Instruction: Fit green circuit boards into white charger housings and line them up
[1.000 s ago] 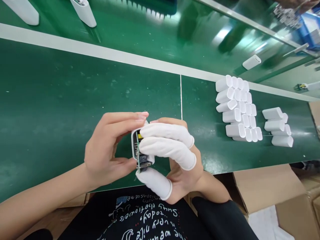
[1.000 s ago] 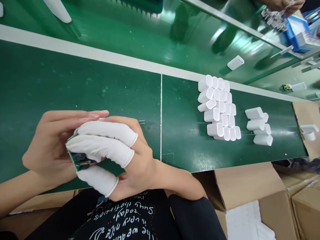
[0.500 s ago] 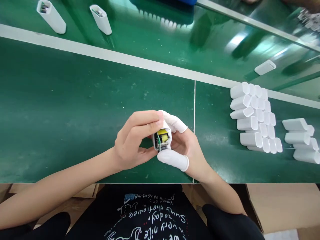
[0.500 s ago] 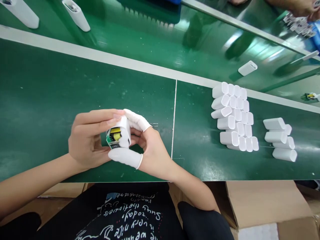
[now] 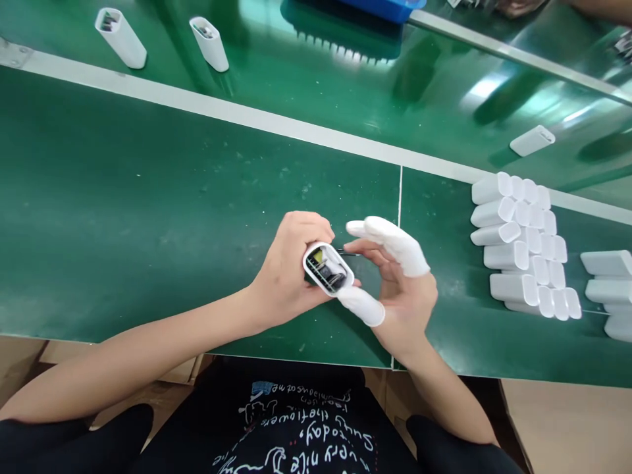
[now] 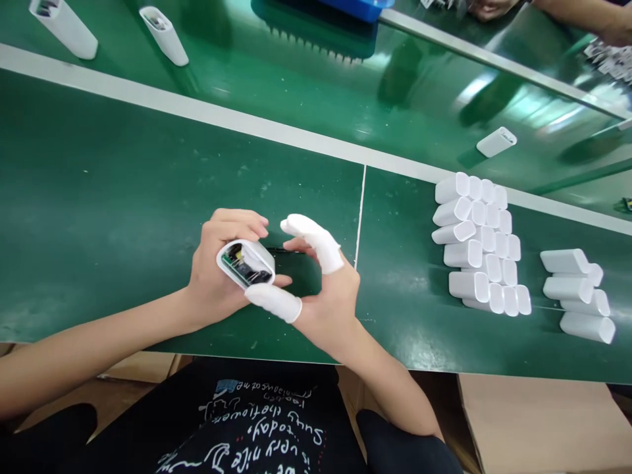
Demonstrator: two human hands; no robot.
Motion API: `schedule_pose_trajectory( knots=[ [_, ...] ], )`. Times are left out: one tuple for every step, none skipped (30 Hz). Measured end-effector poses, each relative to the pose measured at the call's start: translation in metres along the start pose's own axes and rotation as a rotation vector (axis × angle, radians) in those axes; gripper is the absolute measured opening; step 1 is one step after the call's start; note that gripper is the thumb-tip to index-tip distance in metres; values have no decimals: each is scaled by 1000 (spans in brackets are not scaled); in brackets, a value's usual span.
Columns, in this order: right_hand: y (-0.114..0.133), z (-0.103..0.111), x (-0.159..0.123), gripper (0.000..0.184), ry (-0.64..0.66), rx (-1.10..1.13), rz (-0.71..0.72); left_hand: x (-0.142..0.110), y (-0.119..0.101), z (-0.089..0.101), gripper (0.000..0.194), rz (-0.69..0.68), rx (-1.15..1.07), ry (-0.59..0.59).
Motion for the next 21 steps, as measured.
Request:
schedule_pose_trajectory(
  knots=[
    [10, -3, -2, 54, 0, -102, 125, -1, 4, -2, 41, 63, -22, 18],
    [19, -8, -5, 50, 17, -194, 234, -2, 8, -3, 39, 118, -39, 32],
    [25, -14, -8, 46, 36, -280, 327, -3, 9, -3, 37, 159, -52, 38],
    [30, -19, -11, 42, 47, -356, 396, -4, 9, -3, 36, 186, -59, 39],
    [32, -22, -13, 39, 45, -414, 442, -4, 8, -2, 35, 201, -62, 34],
    [33, -24, -14, 36, 34, -447, 468, -4, 7, -2, 34, 203, -59, 31],
    [34, -25, -15, 33, 26, -462, 480, -4, 4, -2, 35, 193, -51, 30],
    [34, -25, -15, 31, 20, -468, 494, -4, 1, -1, 35, 173, -34, 26],
    [35, -25, -16, 30, 18, -474, 511, -4, -2, 0, 37, 145, -13, 16],
    [36, -25, -16, 29, 20, -479, 529, -4, -5, 1, 39, 106, 6, -1],
    [38, -26, -16, 27, 27, -476, 547, -4, -9, 3, 41, 66, 22, -17],
    [38, -26, -16, 26, 39, -463, 555, -4, -11, 4, 43, 31, 36, -29],
    [38, -26, -15, 24, 50, -439, 550, -4, -13, 4, 44, 6, 46, -35],
    [36, -25, -13, 24, 62, -402, 524, -4, -14, 4, 45, -8, 49, -34],
    [33, -24, -10, 25, 79, -356, 481, -4, -14, 4, 45, -12, 47, -27],
    [28, -24, -7, 26, 93, -303, 433, -4, -13, 3, 45, -4, 41, -15],
    [25, -22, -6, 28, 102, -253, 392, -4, -12, 2, 45, 9, 36, -2],
    [22, -21, -5, 32, 108, -211, 365, -3, -11, 1, 45, 24, 31, 11],
    [21, -21, -5, 36, 117, -193, 359, -3, -11, 0, 45, 33, 28, 20],
    [21, -22, -6, 38, 129, -206, 370, -3, -11, 0, 45, 33, 31, 24],
    [22, -22, -7, 38, 138, -243, 395, -3, -12, 0, 45, 26, 36, 27]
  ],
)
Point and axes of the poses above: each hand's wrist, its own x-axis towards the middle knuckle, its own z-axis out of the back of the hand, y = z × x, the point moved 9 cm from there along x, towards the middle knuckle, and after that the axes turned 11 degrees about x, right-handed, at the moved point
